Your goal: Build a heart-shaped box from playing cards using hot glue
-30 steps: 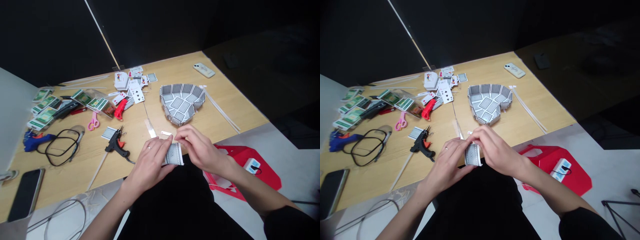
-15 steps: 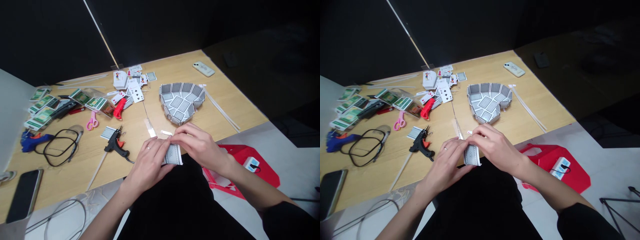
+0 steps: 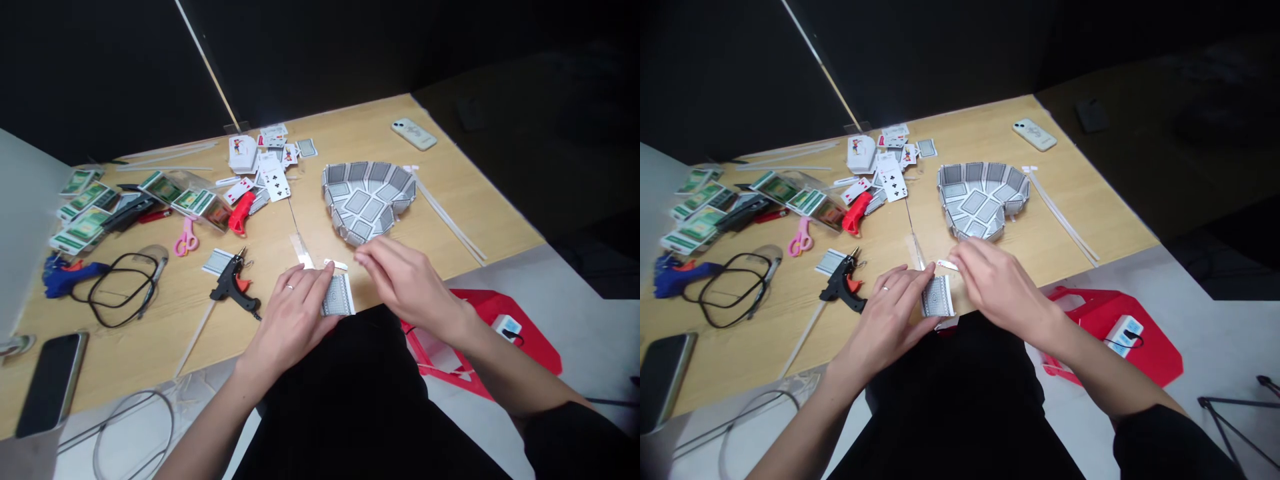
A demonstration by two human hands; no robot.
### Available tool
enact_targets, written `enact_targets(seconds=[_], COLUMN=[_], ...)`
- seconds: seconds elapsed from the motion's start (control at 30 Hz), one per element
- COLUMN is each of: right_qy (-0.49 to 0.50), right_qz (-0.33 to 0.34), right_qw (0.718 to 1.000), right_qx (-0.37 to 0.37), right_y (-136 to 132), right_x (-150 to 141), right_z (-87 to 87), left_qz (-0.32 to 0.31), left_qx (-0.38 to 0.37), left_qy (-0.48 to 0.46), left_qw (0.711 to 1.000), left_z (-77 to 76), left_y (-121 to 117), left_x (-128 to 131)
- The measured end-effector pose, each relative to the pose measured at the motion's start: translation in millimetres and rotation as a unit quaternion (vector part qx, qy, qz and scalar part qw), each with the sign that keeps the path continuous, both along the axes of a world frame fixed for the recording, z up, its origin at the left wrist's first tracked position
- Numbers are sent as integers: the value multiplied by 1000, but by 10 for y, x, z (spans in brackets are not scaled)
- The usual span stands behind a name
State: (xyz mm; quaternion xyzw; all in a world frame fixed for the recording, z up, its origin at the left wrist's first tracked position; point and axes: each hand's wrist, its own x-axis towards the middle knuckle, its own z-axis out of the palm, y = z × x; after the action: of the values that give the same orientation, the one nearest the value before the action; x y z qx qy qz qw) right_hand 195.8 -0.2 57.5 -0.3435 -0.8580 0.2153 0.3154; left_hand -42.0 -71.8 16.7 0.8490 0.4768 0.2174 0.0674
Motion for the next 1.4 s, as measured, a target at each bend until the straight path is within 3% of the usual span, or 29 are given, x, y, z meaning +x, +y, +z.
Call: enact_targets(seconds=[0.03,0.1,0.27,0.53,0.7,0.83,0.9,0.97,1.07,1.2,1.4], right_qy=[-13,-3,28,-129,-119,-70,-92,-105,-167,-258,-305], right_qz=[-37,-42,70,88,81,-15,-95,-133,-75,-33,63], right_qw=[999,999,996,967,975,992,987,979,973,954,932], right_qx=[16,18,40,202,170,102,96,113,140,147,188], right_y=[11,13,-49,-87,-93,179,419,665,940,1128,1317], right_x=[-5,-30,-118,-200,-213,26,255,503,779,825,669], right_z=[-44,-109,-146,-177,-217,-299,-380,-478,-614,-702,-584], left_qz=[0,-3,-6,-6,6,10,20,34,59,85,98], left_qx=[-2,0,3,-16,-67,-84,-107,-128,-145,-167,-153], left_qy=[-1,-3,-8,-41,-83,-94,-97,-103,-121,-148,-183], left_qw=[1000,1000,1000,999,994,992,989,986,980,971,966], left_z=[1,5,18,-3,-5,-26,-48,-79,-133,-180,-174], left_y=[1,3,20,-2,-44,-74,-93,-116,-152,-186,-206], left_x=[-3,0,31,89,137,109,73,38,14,32,12])
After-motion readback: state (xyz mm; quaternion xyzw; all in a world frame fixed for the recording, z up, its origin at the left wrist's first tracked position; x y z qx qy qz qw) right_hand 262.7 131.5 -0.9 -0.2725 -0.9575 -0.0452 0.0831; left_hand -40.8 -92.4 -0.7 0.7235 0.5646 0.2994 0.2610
